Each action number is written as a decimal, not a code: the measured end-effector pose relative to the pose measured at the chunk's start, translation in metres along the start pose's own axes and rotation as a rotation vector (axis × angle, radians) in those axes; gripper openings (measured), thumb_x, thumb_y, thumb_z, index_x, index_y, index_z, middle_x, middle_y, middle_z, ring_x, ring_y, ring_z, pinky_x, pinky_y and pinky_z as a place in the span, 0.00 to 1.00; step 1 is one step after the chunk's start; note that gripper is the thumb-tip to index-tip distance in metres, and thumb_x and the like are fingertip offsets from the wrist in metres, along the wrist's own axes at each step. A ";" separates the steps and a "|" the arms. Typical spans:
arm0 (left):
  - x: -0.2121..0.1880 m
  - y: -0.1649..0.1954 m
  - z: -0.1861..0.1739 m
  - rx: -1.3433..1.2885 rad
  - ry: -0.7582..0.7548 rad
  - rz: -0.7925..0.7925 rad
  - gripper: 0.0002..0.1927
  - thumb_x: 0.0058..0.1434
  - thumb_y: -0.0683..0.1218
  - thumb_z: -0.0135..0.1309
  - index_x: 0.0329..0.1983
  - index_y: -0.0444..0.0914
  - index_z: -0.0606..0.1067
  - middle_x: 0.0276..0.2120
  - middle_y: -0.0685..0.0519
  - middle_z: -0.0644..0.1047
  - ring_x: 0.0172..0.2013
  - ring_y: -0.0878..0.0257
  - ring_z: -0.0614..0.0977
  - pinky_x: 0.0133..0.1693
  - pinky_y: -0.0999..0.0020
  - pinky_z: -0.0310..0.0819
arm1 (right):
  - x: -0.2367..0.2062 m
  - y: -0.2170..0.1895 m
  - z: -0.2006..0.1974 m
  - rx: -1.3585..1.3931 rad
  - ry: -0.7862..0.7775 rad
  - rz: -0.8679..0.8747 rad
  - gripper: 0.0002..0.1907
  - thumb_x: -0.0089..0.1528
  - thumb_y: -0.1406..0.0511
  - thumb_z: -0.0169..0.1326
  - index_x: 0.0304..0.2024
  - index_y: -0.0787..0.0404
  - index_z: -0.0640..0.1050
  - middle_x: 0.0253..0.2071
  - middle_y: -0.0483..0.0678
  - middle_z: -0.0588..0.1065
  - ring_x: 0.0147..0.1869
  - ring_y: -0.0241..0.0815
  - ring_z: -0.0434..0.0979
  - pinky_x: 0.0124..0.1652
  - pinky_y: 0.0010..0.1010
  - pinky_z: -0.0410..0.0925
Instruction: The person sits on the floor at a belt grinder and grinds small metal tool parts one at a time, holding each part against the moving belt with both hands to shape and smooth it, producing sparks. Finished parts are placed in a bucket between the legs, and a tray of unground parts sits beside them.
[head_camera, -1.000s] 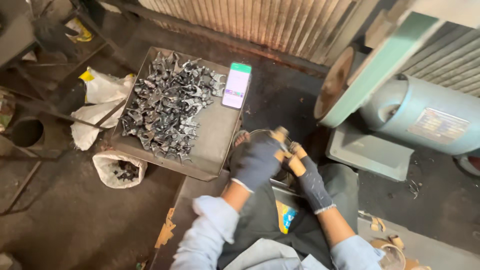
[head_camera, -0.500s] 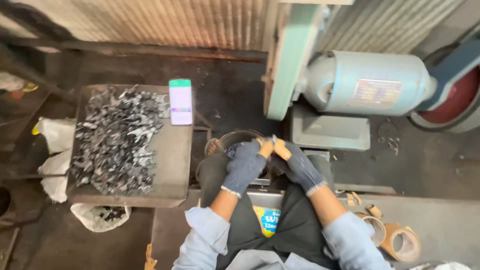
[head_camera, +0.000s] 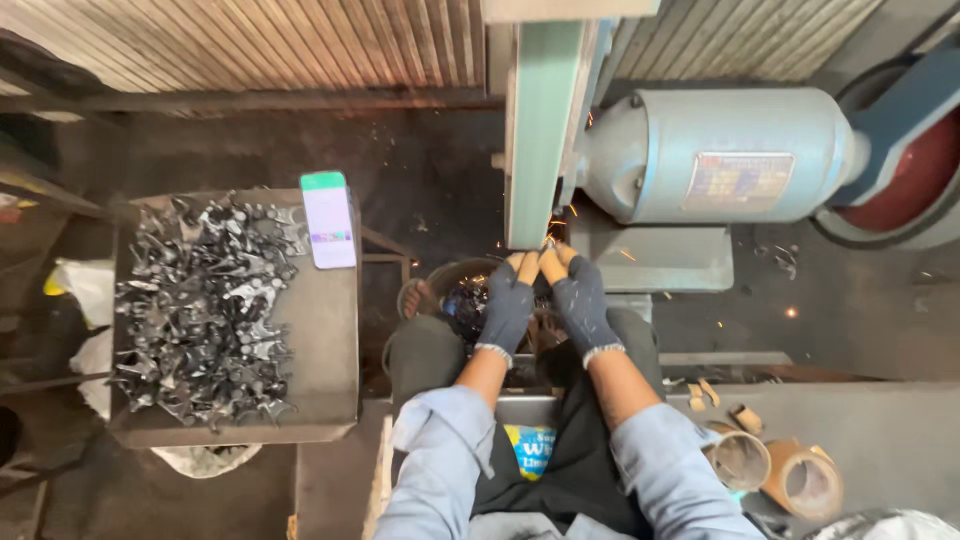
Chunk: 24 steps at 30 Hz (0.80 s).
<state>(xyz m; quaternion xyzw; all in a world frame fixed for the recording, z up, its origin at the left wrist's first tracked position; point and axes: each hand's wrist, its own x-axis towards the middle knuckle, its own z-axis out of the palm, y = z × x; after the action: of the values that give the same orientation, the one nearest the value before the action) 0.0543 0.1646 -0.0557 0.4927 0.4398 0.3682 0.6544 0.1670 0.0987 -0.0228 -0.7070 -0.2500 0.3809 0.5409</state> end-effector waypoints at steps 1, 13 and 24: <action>0.003 -0.002 0.002 0.203 -0.049 0.021 0.15 0.68 0.47 0.53 0.48 0.31 0.79 0.42 0.38 0.82 0.44 0.46 0.81 0.46 0.61 0.73 | -0.004 0.000 -0.001 0.193 0.003 0.073 0.18 0.66 0.58 0.55 0.51 0.66 0.77 0.42 0.46 0.80 0.43 0.34 0.77 0.43 0.27 0.70; -0.002 -0.004 0.020 -0.054 -0.142 -0.015 0.15 0.71 0.49 0.53 0.50 0.32 0.78 0.41 0.52 0.82 0.41 0.69 0.78 0.43 0.70 0.73 | -0.001 -0.011 0.000 0.261 0.028 0.037 0.20 0.68 0.61 0.55 0.56 0.68 0.77 0.45 0.47 0.79 0.46 0.35 0.76 0.46 0.26 0.71; -0.060 0.020 -0.017 0.891 -0.271 0.170 0.23 0.66 0.54 0.46 0.56 0.36 0.75 0.43 0.34 0.79 0.43 0.38 0.80 0.44 0.45 0.74 | -0.042 -0.031 -0.014 -0.388 -0.036 0.145 0.32 0.60 0.60 0.63 0.65 0.60 0.72 0.46 0.49 0.80 0.48 0.37 0.79 0.50 0.30 0.71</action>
<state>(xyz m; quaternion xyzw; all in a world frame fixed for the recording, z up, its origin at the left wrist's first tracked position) 0.0164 0.1197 -0.0261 0.8033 0.4238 0.1282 0.3983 0.1551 0.0674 0.0198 -0.8070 -0.2770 0.3760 0.3613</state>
